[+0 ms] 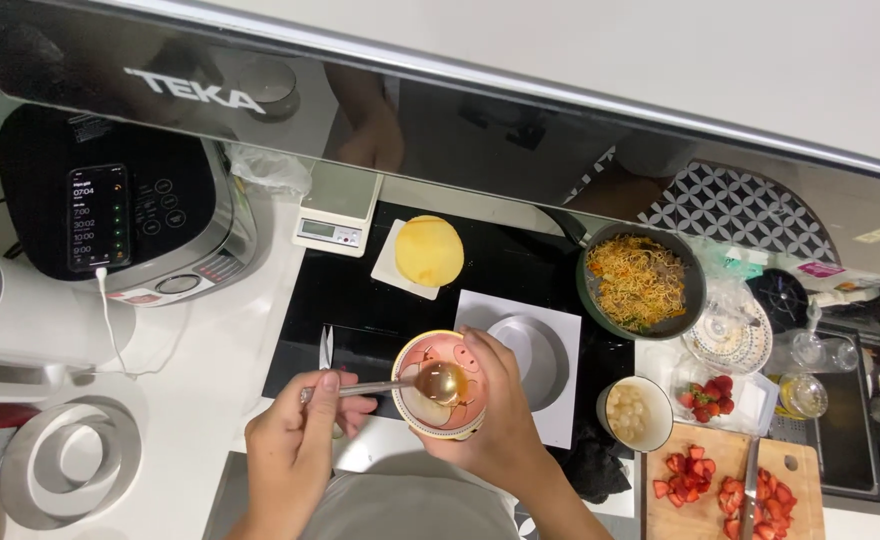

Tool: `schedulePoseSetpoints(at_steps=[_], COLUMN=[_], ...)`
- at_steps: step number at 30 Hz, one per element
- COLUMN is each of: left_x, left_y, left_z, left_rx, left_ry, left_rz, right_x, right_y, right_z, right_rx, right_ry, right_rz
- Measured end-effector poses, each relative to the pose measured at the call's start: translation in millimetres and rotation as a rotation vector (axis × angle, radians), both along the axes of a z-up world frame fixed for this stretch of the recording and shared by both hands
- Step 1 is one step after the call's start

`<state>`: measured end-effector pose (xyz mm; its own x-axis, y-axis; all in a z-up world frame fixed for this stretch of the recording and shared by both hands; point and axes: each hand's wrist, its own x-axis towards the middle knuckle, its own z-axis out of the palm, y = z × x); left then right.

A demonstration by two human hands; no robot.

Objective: Applying syrup to a cake layer and arranging sliced strawberries for decoration.

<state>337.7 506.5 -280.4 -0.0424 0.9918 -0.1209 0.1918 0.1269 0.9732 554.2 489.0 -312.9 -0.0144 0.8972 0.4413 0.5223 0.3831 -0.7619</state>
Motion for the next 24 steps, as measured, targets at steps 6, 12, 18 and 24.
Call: schedulePoseSetpoints(at_steps=[6, 12, 18, 24], left_x=[1.6, 2.6, 3.8, 5.5], left_y=[5.7, 11.0, 14.7, 17.2], left_z=[18.7, 24.1, 29.5, 36.4], left_rx=[0.074, 0.134, 0.126, 0.167], left_ry=[0.184, 0.263, 0.297, 0.293], left_rz=[-0.06, -0.076, -0.079, -0.113], right_x=[0.1, -3.4, -2.9, -2.8], right_y=[2.5, 5.9, 7.0, 7.1], right_z=[-5.1, -3.2, -5.9, -3.4], right_rx=[-0.117, -0.127, -0.113, -0.173], right_ry=[0.157, 0.194, 0.183, 0.234], right_rz=[0.066, 0.085, 0.083, 0.098])
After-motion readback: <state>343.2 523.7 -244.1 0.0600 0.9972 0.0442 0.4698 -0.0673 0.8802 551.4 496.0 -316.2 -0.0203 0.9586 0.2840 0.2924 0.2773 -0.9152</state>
